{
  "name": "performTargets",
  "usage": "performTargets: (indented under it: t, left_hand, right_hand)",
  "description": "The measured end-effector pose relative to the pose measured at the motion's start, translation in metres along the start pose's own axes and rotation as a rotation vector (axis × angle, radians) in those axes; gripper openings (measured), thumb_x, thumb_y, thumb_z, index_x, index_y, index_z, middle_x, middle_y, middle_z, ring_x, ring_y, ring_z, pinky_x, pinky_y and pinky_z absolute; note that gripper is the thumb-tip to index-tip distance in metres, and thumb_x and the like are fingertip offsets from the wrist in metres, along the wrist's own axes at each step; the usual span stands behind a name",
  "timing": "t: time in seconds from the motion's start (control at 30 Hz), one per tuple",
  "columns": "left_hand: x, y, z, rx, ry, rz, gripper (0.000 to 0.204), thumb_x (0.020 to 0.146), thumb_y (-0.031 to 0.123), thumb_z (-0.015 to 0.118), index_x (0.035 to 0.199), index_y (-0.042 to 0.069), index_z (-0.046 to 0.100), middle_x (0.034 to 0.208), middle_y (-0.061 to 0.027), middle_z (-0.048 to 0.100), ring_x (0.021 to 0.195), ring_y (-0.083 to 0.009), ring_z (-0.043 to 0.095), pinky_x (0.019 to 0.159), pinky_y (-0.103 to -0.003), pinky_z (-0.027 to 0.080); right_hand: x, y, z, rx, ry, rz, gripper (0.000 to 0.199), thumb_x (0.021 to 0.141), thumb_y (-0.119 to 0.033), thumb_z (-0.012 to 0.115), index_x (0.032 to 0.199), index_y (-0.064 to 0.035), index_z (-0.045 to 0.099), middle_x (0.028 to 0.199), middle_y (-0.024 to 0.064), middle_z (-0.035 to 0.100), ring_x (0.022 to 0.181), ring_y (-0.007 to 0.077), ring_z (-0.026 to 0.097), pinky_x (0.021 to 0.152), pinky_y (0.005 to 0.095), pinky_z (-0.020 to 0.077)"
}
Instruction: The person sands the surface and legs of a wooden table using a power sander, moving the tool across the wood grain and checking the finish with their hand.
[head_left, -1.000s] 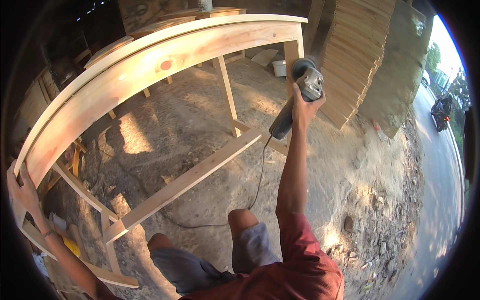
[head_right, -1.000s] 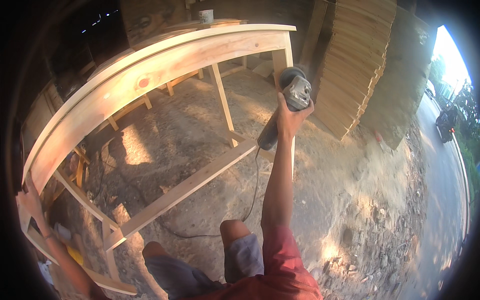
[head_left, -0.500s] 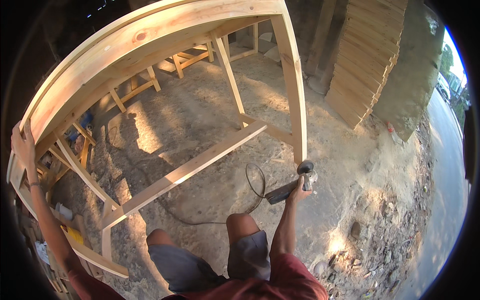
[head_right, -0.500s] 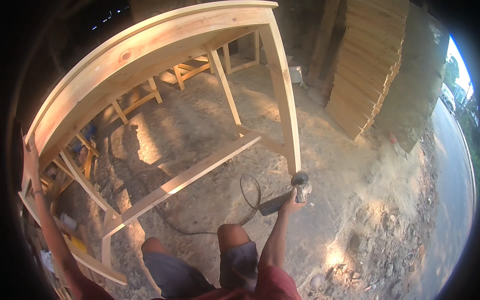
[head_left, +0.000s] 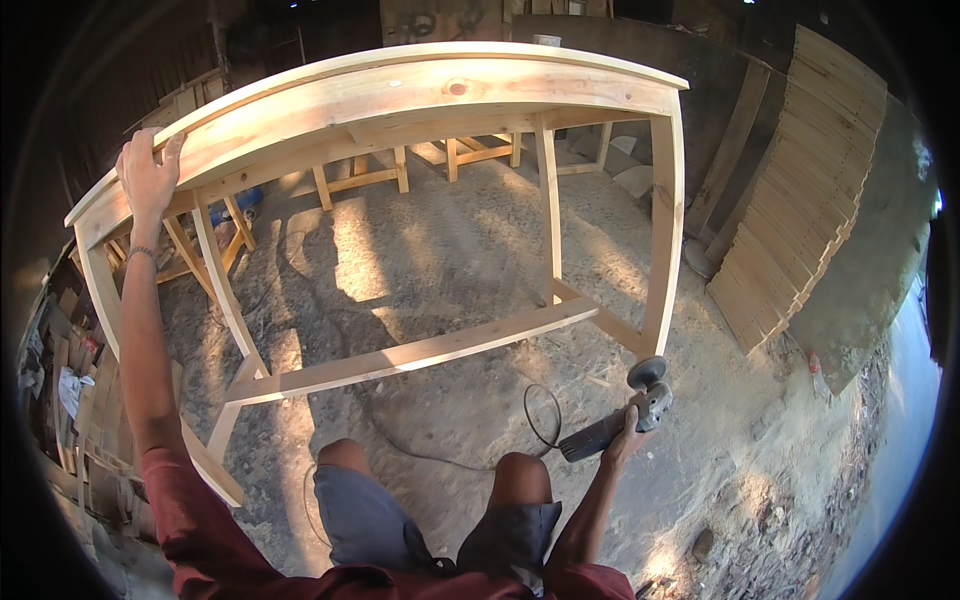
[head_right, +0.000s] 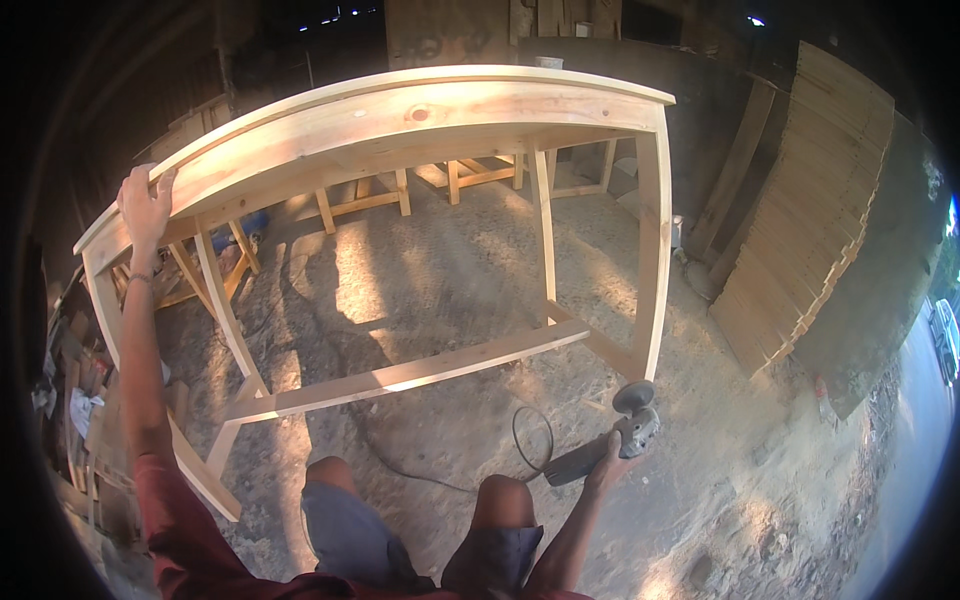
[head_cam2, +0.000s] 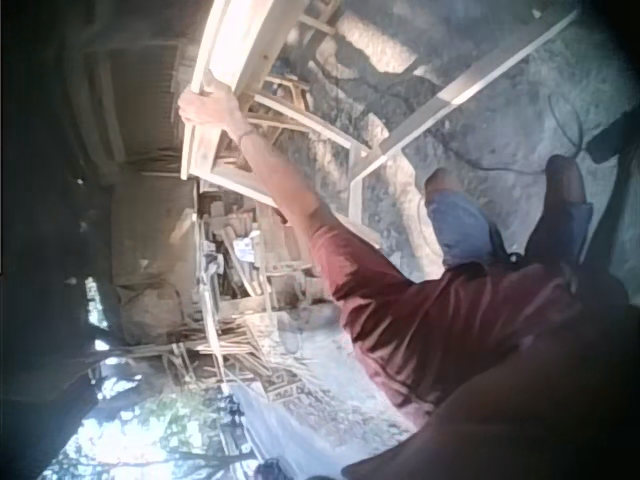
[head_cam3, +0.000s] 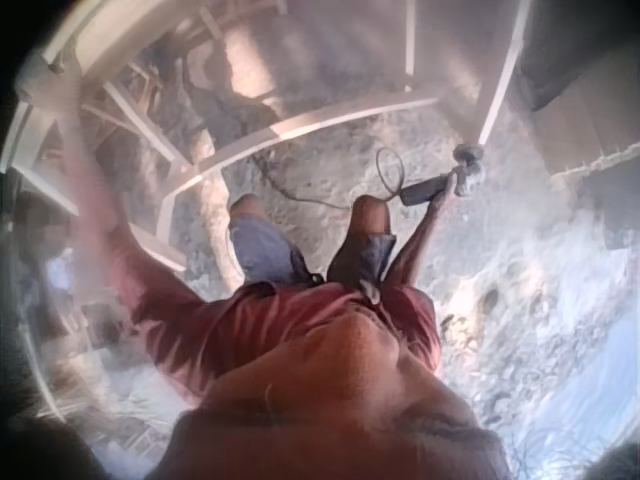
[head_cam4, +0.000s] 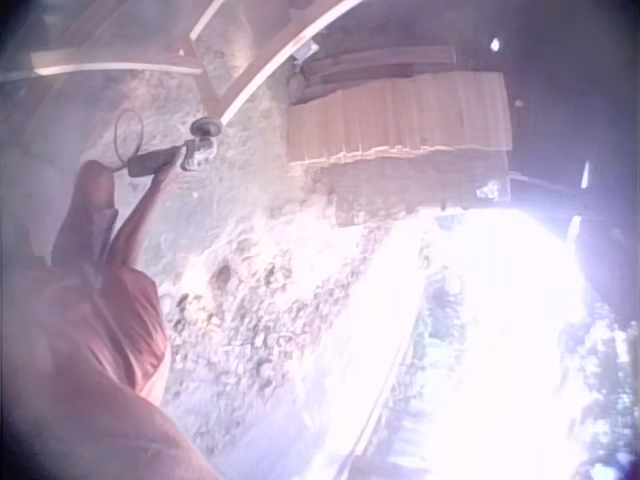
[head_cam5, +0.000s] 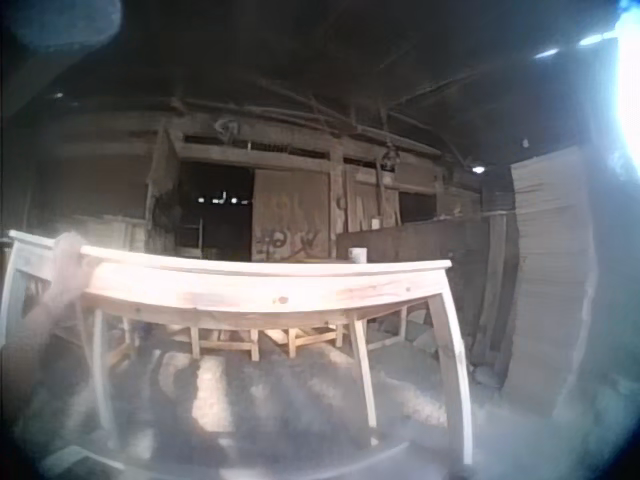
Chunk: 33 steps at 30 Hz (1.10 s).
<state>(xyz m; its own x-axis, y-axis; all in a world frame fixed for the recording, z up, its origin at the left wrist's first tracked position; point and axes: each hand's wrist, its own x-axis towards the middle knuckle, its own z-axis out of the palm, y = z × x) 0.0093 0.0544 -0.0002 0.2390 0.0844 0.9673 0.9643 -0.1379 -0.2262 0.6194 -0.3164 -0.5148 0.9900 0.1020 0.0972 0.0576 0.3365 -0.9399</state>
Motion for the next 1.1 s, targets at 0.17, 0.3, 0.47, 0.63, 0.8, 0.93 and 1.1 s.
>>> performTargets:
  t: [0.17,0.3,0.47,0.63,0.8,0.93,1.1]
  left_hand:
    - [-0.003,-0.004,-0.008,-0.024,-0.052,-0.044,0.043,0.094,0.048,0.068,0.107,0.007,0.068,0.101,-0.0105,0.066,0.102,-0.0309,0.059,0.099,-0.047,0.04]
    - [0.0,0.011,-0.018,-0.093,0.008,-0.04,0.038,0.089,0.041,0.074,0.104,0.007,0.068,0.092,-0.0104,0.064,0.095,-0.0307,0.059,0.096,-0.046,0.041]
    - [0.001,0.011,-0.03,-0.151,-0.037,-0.078,0.044,0.089,0.048,0.073,0.103,0.006,0.067,0.094,-0.0099,0.064,0.1,-0.0296,0.058,0.101,-0.046,0.038]
    - [-0.001,0.018,-0.038,-0.157,-0.064,-0.087,0.046,0.089,0.05,0.073,0.098,0.006,0.068,0.093,-0.0096,0.063,0.098,-0.0289,0.057,0.103,-0.046,0.036]
    - [0.001,0.016,-0.042,-0.159,-0.04,-0.087,0.044,0.089,0.047,0.073,0.096,0.005,0.068,0.092,-0.0102,0.062,0.096,-0.0299,0.056,0.101,-0.046,0.036]
    - [0.001,0.013,-0.041,-0.154,0.007,-0.058,0.043,0.089,0.046,0.074,0.097,0.004,0.068,0.093,-0.0102,0.062,0.096,-0.0301,0.056,0.099,-0.045,0.037]
    - [0.002,0.025,-0.035,-0.139,0.016,-0.047,0.039,0.089,0.042,0.075,0.099,0.005,0.067,0.095,-0.009,0.064,0.095,-0.0296,0.057,0.097,-0.044,0.039]
  right_hand:
    - [-0.051,-0.125,0.127,-0.077,-0.463,-0.217,0.094,0.076,-0.02,0.084,0.149,0.001,0.028,0.14,0.0192,0.04,0.13,0.0303,0.046,0.109,0.0454,0.0395]
    - [-0.113,-0.165,0.229,-0.013,-0.659,-0.454,0.108,0.071,-0.034,0.094,0.147,0.0025,0.028,0.136,0.0236,0.046,0.128,0.0316,0.051,0.108,0.044,0.0426]
    - [-0.209,-0.255,0.32,0.022,-0.83,-0.638,0.1,0.072,-0.032,0.092,0.145,-0.0012,0.032,0.117,0.0266,0.067,0.101,0.0413,0.071,0.088,0.0458,0.0569]
    - [-0.258,-0.272,0.366,0.084,-0.886,-0.714,0.097,0.075,-0.036,0.09,0.145,-0.0056,0.029,0.112,0.0243,0.069,0.095,0.0396,0.073,0.079,0.0457,0.0589]
    - [-0.255,-0.275,0.369,0.079,-0.877,-0.742,0.095,0.076,-0.036,0.089,0.145,-0.0071,0.03,0.112,0.0246,0.069,0.096,0.0425,0.072,0.08,0.0475,0.059]
    - [-0.217,-0.283,0.358,0.089,-0.833,-0.579,0.097,0.073,-0.029,0.092,0.145,-0.007,0.031,0.119,0.0263,0.066,0.103,0.0422,0.07,0.088,0.0473,0.0562]
    - [-0.125,-0.286,0.335,0.164,-0.673,-0.373,0.103,0.071,-0.029,0.094,0.147,-0.0026,0.029,0.132,0.0236,0.053,0.119,0.0328,0.058,0.104,0.0446,0.0462]
